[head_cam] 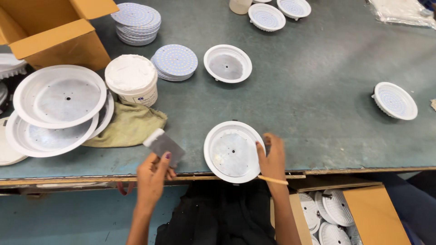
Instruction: The person repeatedly picks up white circular plastic parts, rubs their surfaces with a small rectangular abrasive block, and places them into a cardboard box. The person occasionally dips the block into a white tub on the table before continuing to rub the parts.
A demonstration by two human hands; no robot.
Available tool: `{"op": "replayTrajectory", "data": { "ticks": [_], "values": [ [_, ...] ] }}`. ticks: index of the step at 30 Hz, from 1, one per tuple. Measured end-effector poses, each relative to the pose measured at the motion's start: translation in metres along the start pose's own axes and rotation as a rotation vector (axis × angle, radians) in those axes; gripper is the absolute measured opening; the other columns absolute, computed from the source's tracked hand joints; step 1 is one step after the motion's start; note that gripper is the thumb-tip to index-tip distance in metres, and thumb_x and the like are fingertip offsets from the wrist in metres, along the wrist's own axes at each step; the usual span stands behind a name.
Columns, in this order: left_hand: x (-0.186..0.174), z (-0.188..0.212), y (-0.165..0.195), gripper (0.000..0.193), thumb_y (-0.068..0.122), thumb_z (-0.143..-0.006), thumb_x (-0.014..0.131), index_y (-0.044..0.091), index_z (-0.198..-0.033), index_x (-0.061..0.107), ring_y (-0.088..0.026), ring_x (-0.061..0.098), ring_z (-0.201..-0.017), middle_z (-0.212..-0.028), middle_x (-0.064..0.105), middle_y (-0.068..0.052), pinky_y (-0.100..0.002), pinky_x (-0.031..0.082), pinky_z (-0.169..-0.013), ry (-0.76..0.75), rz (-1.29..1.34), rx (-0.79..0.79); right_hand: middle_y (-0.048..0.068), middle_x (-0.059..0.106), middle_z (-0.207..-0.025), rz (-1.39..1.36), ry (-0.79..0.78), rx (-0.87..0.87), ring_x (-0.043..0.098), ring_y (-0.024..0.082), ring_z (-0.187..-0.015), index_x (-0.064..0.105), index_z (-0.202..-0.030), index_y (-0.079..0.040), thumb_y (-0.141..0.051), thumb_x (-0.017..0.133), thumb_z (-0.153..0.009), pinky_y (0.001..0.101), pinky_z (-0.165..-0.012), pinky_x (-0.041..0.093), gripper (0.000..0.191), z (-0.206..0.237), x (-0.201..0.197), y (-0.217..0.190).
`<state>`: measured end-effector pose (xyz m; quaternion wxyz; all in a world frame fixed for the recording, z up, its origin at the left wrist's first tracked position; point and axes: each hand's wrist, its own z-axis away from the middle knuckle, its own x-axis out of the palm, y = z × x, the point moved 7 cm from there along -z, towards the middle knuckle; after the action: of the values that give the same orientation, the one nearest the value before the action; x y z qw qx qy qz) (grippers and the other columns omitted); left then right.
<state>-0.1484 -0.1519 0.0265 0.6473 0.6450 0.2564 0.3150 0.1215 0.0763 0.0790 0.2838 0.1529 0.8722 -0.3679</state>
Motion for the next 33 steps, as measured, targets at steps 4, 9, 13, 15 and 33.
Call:
{"op": "replayTrajectory", "data": {
  "ticks": [4,9,13,15,33],
  "values": [
    [0.052,0.015,-0.021,0.025,0.021,-0.1,0.063,-0.002,-0.09,0.063,-0.014,0.063,-0.049,-0.064,0.068,-0.011,-0.026,0.049,-0.044,-0.234,0.058,-0.141,0.012,0.065,-0.117,-0.291,-0.149,0.229,0.057,0.014,-0.104,0.065,-0.128,0.0,-0.022,0.065,-0.099,0.0296,-0.094,0.047,0.036,0.024,-0.005,-0.023],
    [0.137,0.044,-0.007,0.023,0.021,-0.1,0.059,-0.001,-0.102,0.065,-0.012,0.065,-0.049,-0.07,0.069,-0.008,-0.025,0.051,-0.042,-0.569,0.212,-0.19,0.014,0.07,-0.119,-1.211,-0.341,0.806,0.066,0.016,-0.103,0.067,-0.129,-0.001,-0.023,0.063,-0.097,0.0328,-0.092,0.052,0.039,0.072,0.036,-0.052],
    [0.154,0.048,0.016,0.032,0.022,-0.106,0.058,-0.008,-0.098,0.067,-0.015,0.068,-0.055,-0.073,0.07,-0.01,-0.028,0.054,-0.047,-0.657,-0.001,-0.13,0.023,0.076,-0.119,-1.267,-0.153,0.808,0.061,0.02,-0.082,0.066,-0.118,0.01,-0.024,0.061,-0.105,0.04,-0.074,0.047,0.037,0.073,0.029,-0.047],
    [0.134,0.035,0.032,0.027,0.022,-0.102,0.06,-0.003,-0.103,0.071,-0.021,0.072,-0.07,-0.089,0.074,-0.011,-0.034,0.058,-0.061,-0.444,-0.246,0.025,0.019,0.074,-0.11,-1.186,-0.021,0.675,0.072,0.022,-0.098,0.066,-0.116,0.005,-0.025,0.062,-0.101,0.0391,-0.095,0.054,0.034,0.06,0.011,-0.036],
    [0.196,-0.034,0.026,0.073,0.04,-0.091,0.063,0.014,-0.154,0.037,-0.03,0.03,-0.148,-0.157,0.04,-0.008,-0.067,0.007,-0.119,-0.251,-1.184,0.571,0.02,0.075,-0.112,-0.917,0.176,0.69,0.075,0.025,-0.104,0.064,-0.125,0.006,-0.034,0.064,-0.099,0.0345,-0.101,0.051,0.048,0.05,0.01,0.019]
  ]
}}
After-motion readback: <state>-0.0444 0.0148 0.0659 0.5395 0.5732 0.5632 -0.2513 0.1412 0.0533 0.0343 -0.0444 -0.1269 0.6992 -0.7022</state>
